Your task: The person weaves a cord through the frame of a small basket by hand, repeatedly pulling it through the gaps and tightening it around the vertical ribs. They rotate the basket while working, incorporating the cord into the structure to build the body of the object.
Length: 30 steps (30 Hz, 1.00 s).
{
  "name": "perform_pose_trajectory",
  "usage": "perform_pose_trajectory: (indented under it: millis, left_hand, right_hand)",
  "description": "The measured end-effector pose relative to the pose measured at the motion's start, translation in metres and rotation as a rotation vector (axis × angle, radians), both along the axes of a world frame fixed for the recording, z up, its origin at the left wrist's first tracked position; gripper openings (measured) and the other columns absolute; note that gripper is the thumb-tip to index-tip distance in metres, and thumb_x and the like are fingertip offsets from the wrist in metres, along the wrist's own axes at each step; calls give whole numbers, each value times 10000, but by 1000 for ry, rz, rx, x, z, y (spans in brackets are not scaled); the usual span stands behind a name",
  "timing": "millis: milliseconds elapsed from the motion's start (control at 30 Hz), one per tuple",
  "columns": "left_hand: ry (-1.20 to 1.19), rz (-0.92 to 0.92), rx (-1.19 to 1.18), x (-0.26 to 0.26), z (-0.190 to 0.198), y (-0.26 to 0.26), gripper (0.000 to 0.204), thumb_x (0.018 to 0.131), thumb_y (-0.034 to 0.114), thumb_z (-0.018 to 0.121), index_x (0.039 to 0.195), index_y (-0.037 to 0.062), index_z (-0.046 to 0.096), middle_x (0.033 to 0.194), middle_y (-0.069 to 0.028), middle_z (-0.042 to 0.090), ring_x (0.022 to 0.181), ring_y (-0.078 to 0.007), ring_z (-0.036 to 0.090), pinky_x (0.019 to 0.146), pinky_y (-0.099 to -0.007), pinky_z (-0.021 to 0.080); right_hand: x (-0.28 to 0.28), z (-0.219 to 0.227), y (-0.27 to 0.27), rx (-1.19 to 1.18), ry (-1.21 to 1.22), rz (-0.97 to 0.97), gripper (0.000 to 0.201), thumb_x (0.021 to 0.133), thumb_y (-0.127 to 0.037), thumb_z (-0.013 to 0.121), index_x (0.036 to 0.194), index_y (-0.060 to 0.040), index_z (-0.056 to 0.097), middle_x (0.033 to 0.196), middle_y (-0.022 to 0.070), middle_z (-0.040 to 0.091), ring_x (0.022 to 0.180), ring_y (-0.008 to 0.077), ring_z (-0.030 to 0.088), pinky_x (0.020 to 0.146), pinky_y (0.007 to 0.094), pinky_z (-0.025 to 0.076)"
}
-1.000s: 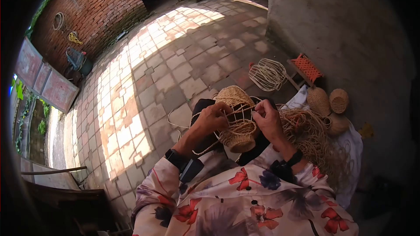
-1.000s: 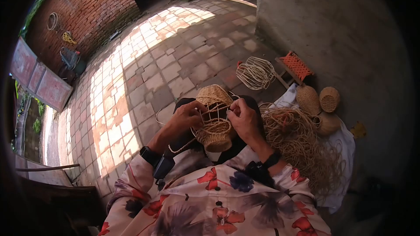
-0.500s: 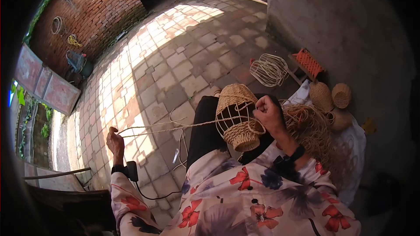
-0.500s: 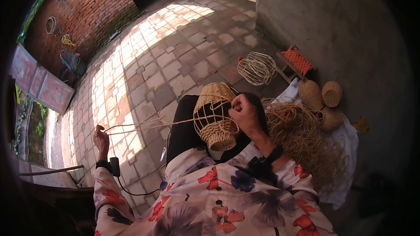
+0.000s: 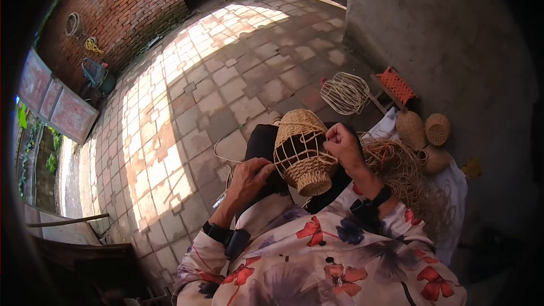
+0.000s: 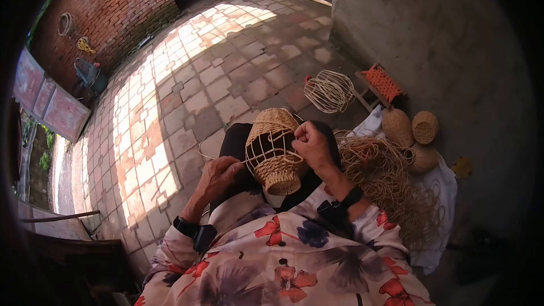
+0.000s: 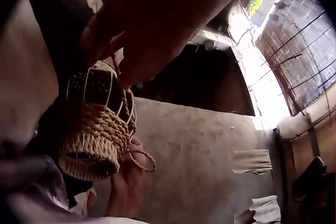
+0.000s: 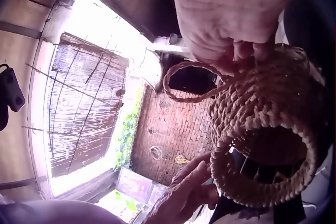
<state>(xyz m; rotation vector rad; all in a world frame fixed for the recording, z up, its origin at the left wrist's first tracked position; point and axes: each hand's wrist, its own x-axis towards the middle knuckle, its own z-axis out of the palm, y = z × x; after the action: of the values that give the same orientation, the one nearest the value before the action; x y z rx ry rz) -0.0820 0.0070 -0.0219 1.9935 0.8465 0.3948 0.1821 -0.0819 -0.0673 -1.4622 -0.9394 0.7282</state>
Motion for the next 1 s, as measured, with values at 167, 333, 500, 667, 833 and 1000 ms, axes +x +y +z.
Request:
perform_pose_trajectory:
  millis: [167,333,500,667,833,1000]
  left_hand:
    - [68,136,-79,-95,-26,42,304,894,284,587,884,-10,662,553,-17,506,513,-106,474,472,-254,371]
    - [-40,219,-383,-132,-16,30,302,894,295,598,818,10,661,507,37,425,456,-59,371,427,-237,280]
    - [-51,211,-374,-137,-38,38,286,891,297,596,848,20,656,512,47,419,448,-62,382,410,-226,279]
    - [202,305,47,-110,-53,23,309,861,299,640,874,-8,678,618,-22,557,523,-93,541,488,-242,437]
    - [-226,352,-1159,-50,-17,-16,379,900,420,571,1020,63,604,698,5,578,505,-78,468,432,-201,336]
    - [-550,503,-1242,-3,-21,-9,257,905,377,577,941,123,581,727,24,579,575,-51,497,466,-192,373]
  right_hand:
    - [-2,2,-2,-4,-24,-26,175,711,-34,619,852,-13,518,691,-5,507,624,57,469,560,219,402]
    - [-3,2,-2,-4,-44,-31,165,709,-37,622,836,-12,519,679,-5,502,620,57,462,557,220,398]
    - [-3,2,-3,8,-29,-25,163,714,-25,615,841,-18,512,682,-13,495,619,49,450,548,212,384]
    - [-2,1,-2,-2,3,-22,162,720,-11,606,846,-25,505,686,-20,491,619,46,450,549,209,379]
    - [-4,4,-3,-58,-42,1,154,753,25,575,852,-52,486,743,-40,462,656,24,433,590,181,350]
    - [-3,4,-6,-38,-14,24,142,762,19,574,843,-54,483,741,-44,459,651,20,429,582,184,343]
